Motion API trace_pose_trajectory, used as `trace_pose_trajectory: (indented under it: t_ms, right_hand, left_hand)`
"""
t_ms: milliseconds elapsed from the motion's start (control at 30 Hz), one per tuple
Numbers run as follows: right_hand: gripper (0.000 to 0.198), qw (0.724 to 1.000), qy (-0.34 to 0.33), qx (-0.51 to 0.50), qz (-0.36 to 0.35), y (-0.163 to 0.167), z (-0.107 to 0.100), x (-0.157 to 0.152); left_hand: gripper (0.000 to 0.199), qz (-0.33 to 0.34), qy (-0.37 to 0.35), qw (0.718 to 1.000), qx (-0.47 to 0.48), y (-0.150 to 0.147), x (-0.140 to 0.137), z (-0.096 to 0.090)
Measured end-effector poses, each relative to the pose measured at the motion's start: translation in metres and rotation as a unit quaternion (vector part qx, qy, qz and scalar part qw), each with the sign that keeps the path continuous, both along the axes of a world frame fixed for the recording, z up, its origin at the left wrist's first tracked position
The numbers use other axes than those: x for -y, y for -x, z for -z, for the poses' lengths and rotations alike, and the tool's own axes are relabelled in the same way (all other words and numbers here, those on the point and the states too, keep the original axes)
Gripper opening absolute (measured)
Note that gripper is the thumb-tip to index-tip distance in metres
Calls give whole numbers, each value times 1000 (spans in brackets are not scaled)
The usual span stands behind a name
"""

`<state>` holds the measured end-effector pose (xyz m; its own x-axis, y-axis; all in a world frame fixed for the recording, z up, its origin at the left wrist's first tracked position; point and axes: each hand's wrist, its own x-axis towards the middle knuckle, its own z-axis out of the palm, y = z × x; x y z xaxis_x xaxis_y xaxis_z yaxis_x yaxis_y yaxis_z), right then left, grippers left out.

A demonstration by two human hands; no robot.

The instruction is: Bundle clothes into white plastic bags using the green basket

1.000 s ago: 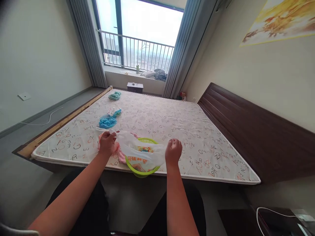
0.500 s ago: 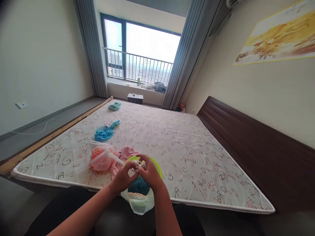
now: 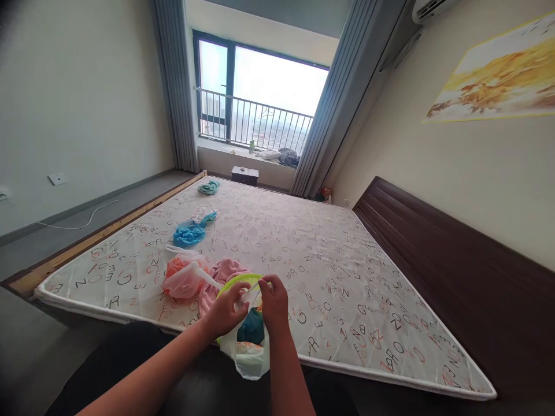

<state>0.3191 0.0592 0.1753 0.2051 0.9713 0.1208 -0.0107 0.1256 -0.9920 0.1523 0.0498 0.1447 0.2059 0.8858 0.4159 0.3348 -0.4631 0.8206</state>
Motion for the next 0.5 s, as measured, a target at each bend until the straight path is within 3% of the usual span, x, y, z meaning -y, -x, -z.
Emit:
trace_pose_trajectory:
  t_ms: [100, 233, 367, 500]
  right_hand:
    - [43, 996, 17, -79, 31, -2, 13, -4]
    - [45, 995, 30, -92, -29, -8, 13, -3]
    - [59, 992, 49, -34, -113, -9, 2, 5]
    - [59, 987, 43, 45, -145, -2, -3, 10]
  left_hand:
    - [47, 26, 11, 999, -19, -3, 5, 2]
    - [48, 47, 55, 997, -26, -2, 3, 12]
    - [44, 49, 47, 997, 25, 0, -2, 22]
    - [33, -17, 7, 996, 88, -6, -2, 24]
